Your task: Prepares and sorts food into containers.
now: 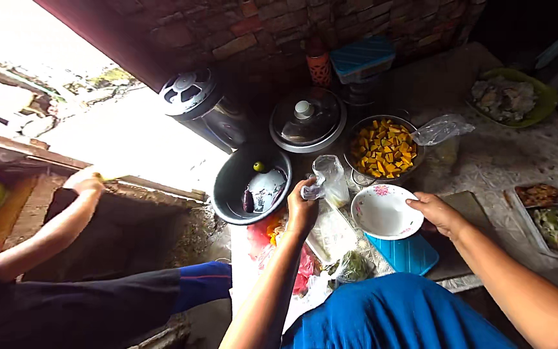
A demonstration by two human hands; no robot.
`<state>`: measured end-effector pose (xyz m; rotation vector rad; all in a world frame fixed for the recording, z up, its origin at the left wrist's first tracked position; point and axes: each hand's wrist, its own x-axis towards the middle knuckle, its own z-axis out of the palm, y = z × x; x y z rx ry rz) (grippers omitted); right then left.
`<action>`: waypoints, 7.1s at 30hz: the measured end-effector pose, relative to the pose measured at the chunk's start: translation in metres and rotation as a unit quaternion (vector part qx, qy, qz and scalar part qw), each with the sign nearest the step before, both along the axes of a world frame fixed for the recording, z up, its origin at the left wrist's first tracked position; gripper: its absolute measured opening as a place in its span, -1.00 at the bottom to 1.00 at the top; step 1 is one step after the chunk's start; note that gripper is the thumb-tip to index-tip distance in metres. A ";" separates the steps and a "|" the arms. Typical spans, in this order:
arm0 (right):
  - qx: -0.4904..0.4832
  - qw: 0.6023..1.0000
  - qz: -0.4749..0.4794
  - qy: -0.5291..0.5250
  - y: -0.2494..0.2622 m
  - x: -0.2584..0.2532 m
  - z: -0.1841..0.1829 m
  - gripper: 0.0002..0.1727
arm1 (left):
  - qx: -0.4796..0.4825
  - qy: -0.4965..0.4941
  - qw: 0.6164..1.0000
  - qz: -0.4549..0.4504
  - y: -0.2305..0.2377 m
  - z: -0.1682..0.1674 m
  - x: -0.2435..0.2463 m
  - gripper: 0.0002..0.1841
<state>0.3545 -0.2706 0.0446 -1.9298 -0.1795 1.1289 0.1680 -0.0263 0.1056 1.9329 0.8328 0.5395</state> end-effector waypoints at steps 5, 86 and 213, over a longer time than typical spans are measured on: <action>-0.003 0.999 0.017 0.026 0.039 -0.023 -0.005 -0.66 | 0.064 -0.063 0.996 0.019 0.016 0.035 0.000 -0.79; 0.096 0.903 -0.309 -0.283 -0.010 0.168 0.045 -0.61 | 0.066 0.437 0.882 -0.167 -0.003 0.047 -0.152 -0.31; 0.492 0.847 0.120 0.161 0.171 -0.117 0.087 -0.82 | -0.242 -0.071 0.964 0.085 -0.013 0.005 -0.054 -0.72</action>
